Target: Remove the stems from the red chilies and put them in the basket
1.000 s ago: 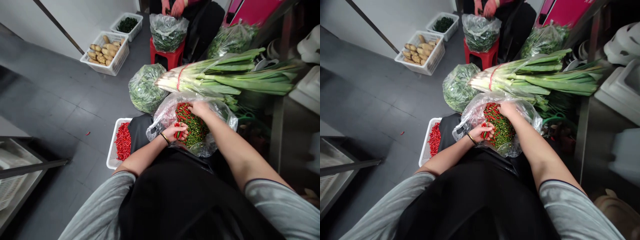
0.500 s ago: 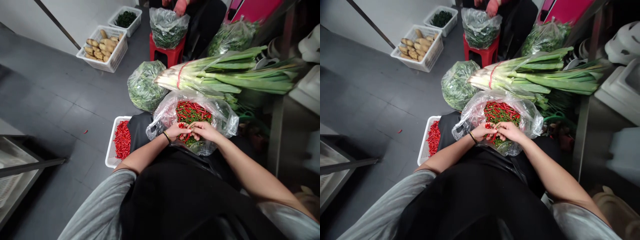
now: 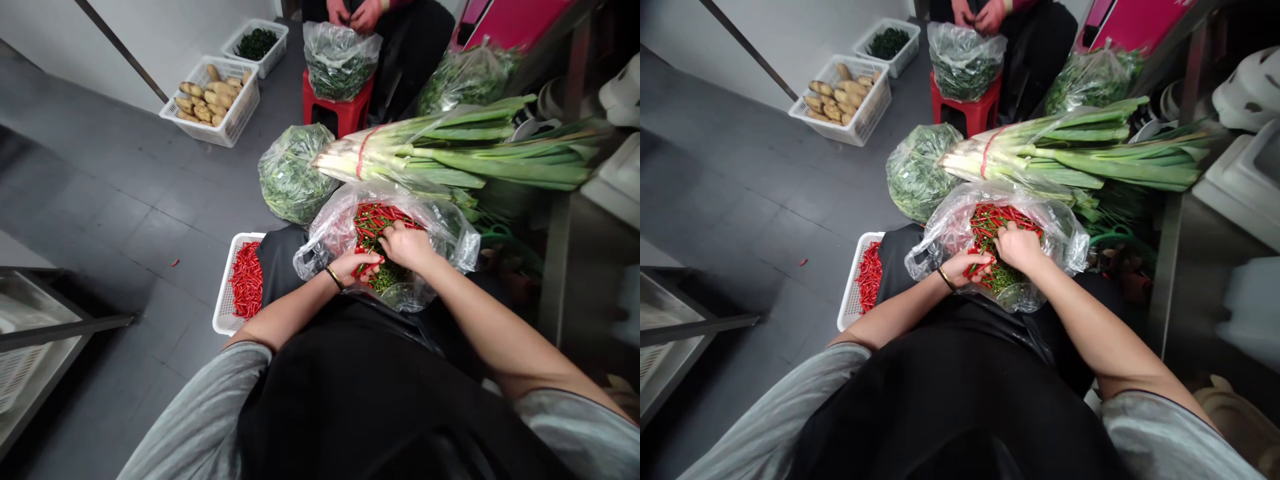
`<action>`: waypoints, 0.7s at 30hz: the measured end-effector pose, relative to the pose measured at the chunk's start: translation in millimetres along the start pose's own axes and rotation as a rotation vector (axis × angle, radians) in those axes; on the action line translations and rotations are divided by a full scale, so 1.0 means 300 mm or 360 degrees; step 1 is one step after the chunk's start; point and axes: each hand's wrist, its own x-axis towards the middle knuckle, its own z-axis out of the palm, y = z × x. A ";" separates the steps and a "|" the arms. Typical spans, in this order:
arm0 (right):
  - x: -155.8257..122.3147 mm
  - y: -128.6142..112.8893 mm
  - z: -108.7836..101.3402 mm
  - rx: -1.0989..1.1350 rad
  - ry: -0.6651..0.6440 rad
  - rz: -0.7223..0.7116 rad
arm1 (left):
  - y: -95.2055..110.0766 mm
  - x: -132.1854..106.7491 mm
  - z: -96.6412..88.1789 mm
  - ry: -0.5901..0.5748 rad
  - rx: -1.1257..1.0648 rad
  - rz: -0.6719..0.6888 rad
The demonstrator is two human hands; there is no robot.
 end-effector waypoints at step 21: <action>-0.099 0.014 -0.020 0.1151 -0.0299 -0.1168 | -0.017 0.038 -0.011 0.0219 -0.0044 0.0011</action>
